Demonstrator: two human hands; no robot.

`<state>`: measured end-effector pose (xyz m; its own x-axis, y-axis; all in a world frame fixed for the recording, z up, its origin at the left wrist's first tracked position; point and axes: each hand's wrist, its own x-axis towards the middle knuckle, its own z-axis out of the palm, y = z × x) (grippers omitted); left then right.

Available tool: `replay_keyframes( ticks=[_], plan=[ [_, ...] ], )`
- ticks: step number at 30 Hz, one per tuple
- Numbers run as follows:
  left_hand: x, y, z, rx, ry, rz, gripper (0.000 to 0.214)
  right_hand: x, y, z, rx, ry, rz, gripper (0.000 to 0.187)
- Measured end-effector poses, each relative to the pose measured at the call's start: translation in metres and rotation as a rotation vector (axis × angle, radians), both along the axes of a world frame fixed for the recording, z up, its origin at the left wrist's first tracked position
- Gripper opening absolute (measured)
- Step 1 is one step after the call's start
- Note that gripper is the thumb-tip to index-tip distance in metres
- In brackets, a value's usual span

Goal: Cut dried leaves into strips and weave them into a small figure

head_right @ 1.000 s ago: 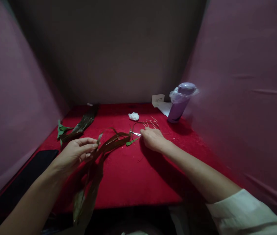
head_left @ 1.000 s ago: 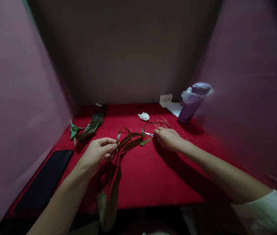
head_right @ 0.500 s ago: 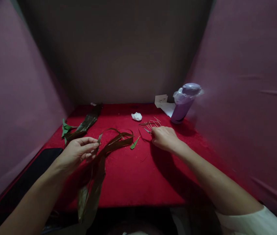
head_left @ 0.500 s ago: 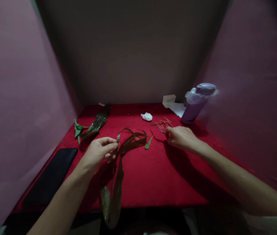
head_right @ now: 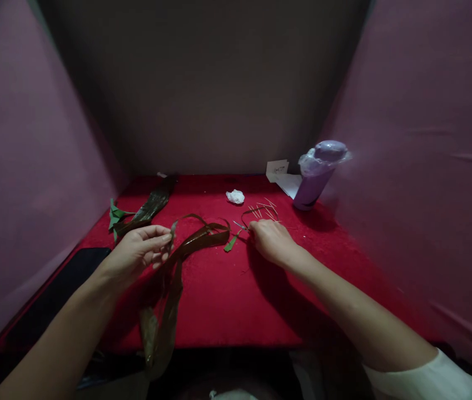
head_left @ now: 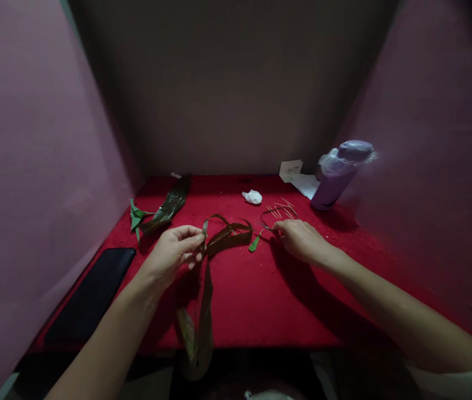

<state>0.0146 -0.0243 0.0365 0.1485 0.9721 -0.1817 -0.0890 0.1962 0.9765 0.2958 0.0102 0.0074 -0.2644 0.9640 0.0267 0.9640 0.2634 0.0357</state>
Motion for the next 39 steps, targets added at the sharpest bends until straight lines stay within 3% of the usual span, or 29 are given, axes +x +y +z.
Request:
replay_keyframes(
  ticks=[4, 12, 16, 17, 18, 21, 25, 28, 32, 39],
  plan=[
    [-0.001, 0.002, -0.002, -0.054, -0.165, -0.06, 0.011, -0.011, -0.004, -0.003, -0.048, -0.061, 0.08, 0.019],
    [-0.005, 0.005, -0.006, -0.058, -0.365, -0.118, 0.007, -0.019, 0.002, 0.002, -0.057, -0.101, 0.09, 0.023],
    [-0.004, 0.006, -0.009, -0.025, -0.408, -0.142, 0.006, -0.04, -0.017, 0.013, 0.0, -0.014, 0.097, 0.025],
    [-0.003, 0.006, -0.01, -0.014, -0.419, -0.146, 0.007, -0.05, -0.025, 0.015, 0.005, 0.062, 0.131, 0.024],
    [-0.003, 0.007, -0.011, -0.004, -0.43, -0.153, 0.007, -0.061, -0.033, 0.017, -0.065, 0.336, 0.2, 0.022],
    [-0.001, 0.009, -0.014, 0.014, -0.468, -0.172, 0.004, -0.097, -0.055, 0.014, -0.582, 1.044, 0.235, 0.02],
    [0.001, 0.009, -0.016, 0.026, -0.492, -0.158, 0.004, -0.127, -0.068, 0.004, -0.912, 1.437, 0.073, 0.01],
    [0.0, 0.006, -0.017, 0.02, -0.388, -0.083, 0.004, -0.132, -0.066, -0.004, -0.951, 1.537, 0.041, 0.018],
    [-0.003, -0.009, -0.022, -0.006, -0.09, 0.054, 0.016, -0.132, -0.061, -0.012, -0.82, 1.522, -0.002, 0.017],
    [-0.002, -0.037, -0.021, 0.086, 0.289, 0.017, 0.021, -0.13, -0.057, -0.015, -0.711, 1.485, -0.04, 0.012]
  ],
)
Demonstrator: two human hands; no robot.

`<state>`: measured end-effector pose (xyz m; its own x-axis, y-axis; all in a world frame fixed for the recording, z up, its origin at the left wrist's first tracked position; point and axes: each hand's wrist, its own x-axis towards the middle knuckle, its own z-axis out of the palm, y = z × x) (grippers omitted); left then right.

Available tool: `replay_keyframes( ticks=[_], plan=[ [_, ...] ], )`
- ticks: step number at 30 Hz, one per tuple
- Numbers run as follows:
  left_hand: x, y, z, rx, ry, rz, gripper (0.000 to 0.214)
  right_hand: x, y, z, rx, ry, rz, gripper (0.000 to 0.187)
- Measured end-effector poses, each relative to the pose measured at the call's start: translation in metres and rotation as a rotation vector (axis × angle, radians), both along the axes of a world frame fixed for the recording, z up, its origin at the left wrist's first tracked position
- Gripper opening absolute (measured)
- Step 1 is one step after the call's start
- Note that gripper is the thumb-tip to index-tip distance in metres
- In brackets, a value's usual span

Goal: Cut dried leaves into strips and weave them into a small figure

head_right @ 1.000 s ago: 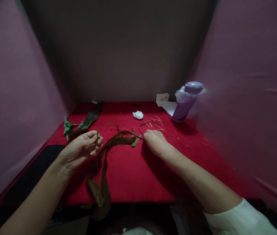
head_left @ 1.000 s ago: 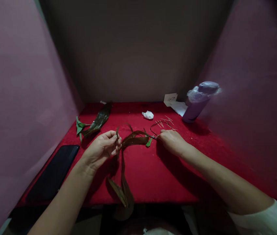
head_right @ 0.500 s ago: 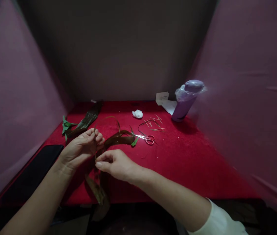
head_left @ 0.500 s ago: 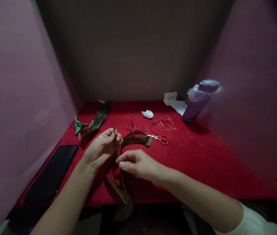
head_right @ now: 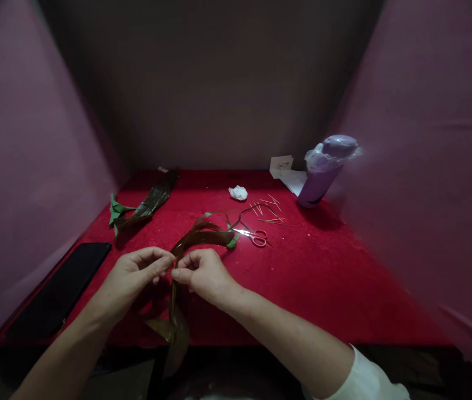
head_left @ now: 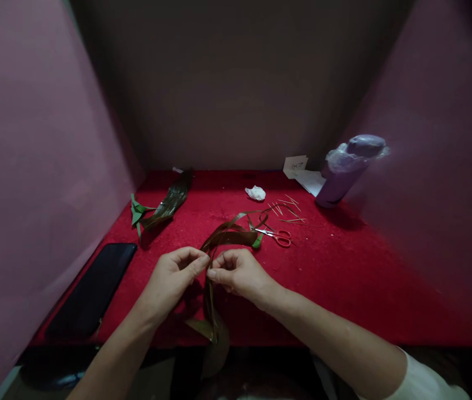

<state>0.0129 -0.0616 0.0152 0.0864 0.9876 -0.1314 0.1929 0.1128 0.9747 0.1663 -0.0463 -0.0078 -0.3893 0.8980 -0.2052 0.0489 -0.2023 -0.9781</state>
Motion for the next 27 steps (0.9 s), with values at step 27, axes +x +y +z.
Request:
replay_keyframes(
  ticks=[27],
  plan=[
    [-0.004, 0.015, 0.001, -0.218, -0.439, -0.002, 0.014, 0.004, 0.003, 0.008, -0.101, 0.069, 0.065, 0.016]
  ],
)
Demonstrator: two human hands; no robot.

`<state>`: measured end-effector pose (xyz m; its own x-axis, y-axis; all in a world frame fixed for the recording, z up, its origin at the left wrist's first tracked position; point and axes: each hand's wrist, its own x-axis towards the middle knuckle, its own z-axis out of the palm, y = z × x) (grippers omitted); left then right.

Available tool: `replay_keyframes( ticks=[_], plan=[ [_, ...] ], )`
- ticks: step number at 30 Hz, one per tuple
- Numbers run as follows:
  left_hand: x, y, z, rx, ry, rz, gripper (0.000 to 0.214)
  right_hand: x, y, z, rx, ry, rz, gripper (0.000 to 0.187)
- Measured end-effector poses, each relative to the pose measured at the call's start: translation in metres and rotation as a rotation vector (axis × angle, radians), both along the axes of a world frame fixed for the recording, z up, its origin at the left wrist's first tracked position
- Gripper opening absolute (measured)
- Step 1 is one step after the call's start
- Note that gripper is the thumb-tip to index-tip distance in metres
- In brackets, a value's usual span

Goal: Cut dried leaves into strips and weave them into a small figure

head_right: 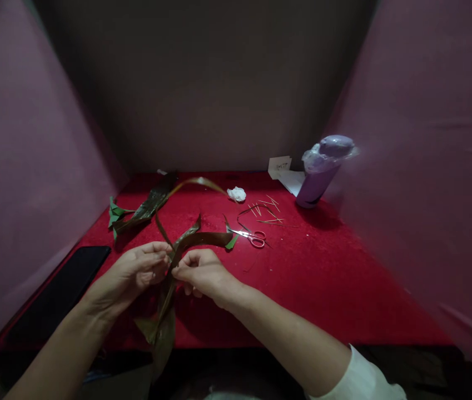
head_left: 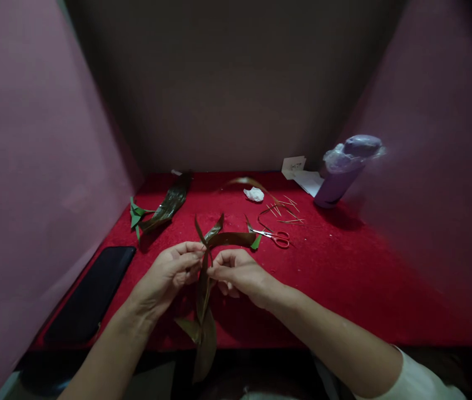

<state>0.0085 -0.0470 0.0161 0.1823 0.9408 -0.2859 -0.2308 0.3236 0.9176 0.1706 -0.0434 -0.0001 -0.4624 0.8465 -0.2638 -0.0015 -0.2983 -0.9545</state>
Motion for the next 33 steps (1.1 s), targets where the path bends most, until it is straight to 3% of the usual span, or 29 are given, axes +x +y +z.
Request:
replay_keyframes(
  ticks=[4, 6, 10, 14, 20, 25, 33],
  plan=[
    [0.002, 0.002, 0.0, 0.138, 0.152, 0.05, 0.014, -0.001, -0.001, -0.005, 0.031, -0.052, 0.103, 0.016],
    [0.003, 0.002, 0.001, 0.168, 0.237, 0.064, 0.017, -0.002, 0.0, -0.004, 0.082, -0.063, 0.058, 0.007],
    [0.009, 0.0, 0.005, 0.21, 0.366, 0.076, 0.02, -0.001, 0.003, 0.006, 0.226, 0.106, -0.112, 0.029],
    [0.012, -0.004, 0.007, 0.242, 0.396, 0.051, 0.019, 0.003, 0.007, 0.012, 0.178, 0.162, -0.107, 0.016],
    [0.01, -0.006, 0.003, 0.206, 0.287, 0.031, 0.019, 0.002, 0.009, 0.003, 0.111, 0.158, -0.102, 0.016],
    [0.005, -0.007, 0.002, 0.183, 0.078, 0.013, 0.014, 0.002, 0.012, -0.002, 0.073, 0.067, -0.143, 0.012],
    [-0.006, -0.018, 0.013, 0.149, -0.197, 0.003, 0.017, 0.008, 0.025, -0.024, 0.241, -0.182, -0.222, 0.007]
  ],
)
